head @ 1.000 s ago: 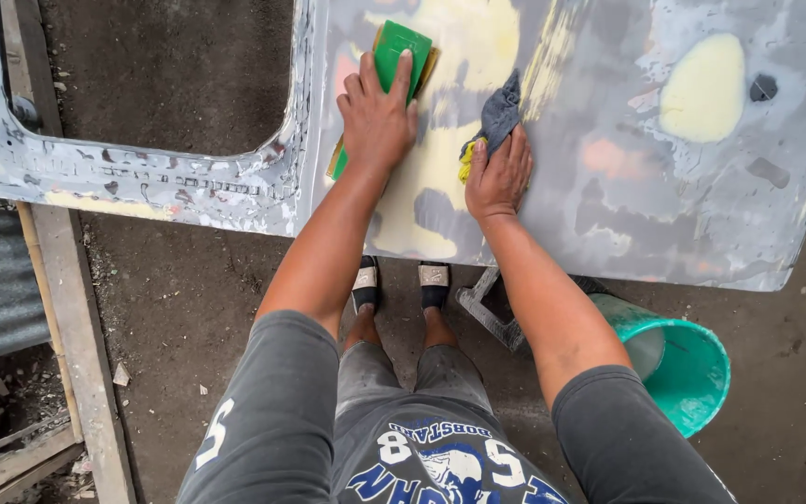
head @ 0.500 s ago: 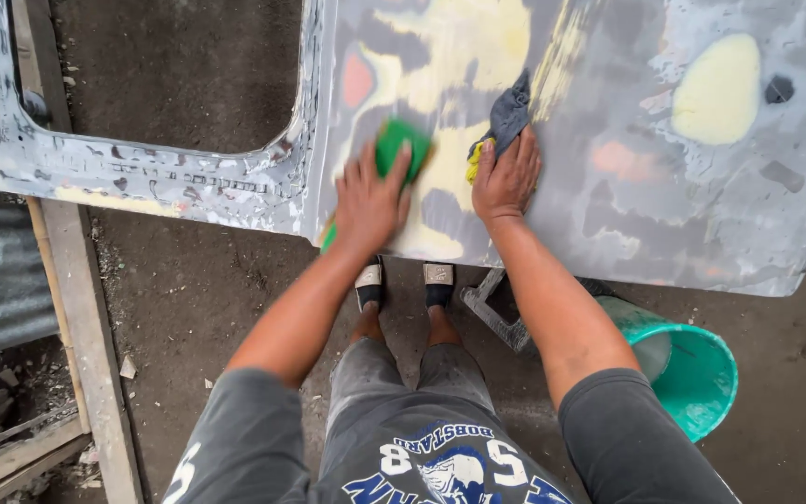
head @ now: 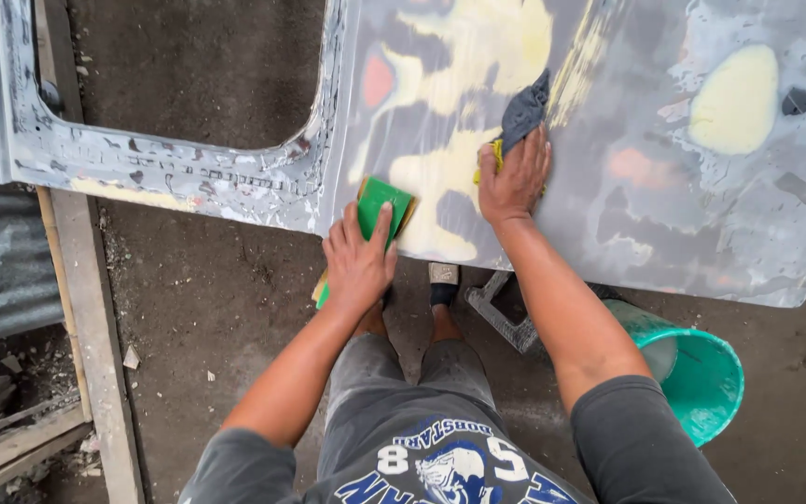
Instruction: The person scrubs a large, flat, gray surface with a green sponge and a yellow cloth. They repeatedly dip the sponge into a green bucket of water and continue scrubbing the surface.
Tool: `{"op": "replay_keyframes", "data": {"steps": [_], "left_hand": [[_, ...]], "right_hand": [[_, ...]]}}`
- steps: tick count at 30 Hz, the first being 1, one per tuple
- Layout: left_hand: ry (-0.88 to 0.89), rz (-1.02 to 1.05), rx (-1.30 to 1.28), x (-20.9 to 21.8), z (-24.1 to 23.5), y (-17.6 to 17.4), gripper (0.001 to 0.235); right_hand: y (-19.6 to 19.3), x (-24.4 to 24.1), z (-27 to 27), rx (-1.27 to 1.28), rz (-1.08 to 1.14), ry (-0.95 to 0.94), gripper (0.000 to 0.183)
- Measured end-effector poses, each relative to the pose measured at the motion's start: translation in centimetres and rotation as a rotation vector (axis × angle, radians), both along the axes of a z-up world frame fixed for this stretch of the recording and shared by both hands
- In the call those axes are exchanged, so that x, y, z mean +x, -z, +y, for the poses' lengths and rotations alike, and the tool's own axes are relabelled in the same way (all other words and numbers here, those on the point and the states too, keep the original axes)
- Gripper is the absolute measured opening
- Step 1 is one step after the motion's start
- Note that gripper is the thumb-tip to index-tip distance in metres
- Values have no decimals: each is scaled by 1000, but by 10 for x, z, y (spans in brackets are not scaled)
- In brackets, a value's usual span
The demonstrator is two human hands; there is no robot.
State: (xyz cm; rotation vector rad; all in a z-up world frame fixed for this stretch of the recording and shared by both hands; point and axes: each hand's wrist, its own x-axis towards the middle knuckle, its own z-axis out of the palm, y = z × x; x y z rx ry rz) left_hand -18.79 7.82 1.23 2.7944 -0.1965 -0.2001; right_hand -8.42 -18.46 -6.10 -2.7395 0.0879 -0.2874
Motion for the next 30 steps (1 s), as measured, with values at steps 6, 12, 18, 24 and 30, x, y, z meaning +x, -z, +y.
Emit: {"op": "replay_keyframes", "data": {"steps": [6,12,18,24,30], "left_hand": [[-65,-83,-25,153,-23,12,73],[-54,-75,-47,199,-26,11,76],[30,-2,-18,4,14,-8,73],[84,70,-12,63,7,-2,71],[-53,-125,-38,204,-28,30,74]], "right_hand": [[-27,5,24,-51,57,-177,77],[-33,10,27,-18,60,-144,76],[-27,10,27,-52,53,-131,73],[-37,8,32,-42,50,-119,73],[-34,5,33,-36,61,-108,70]]}}
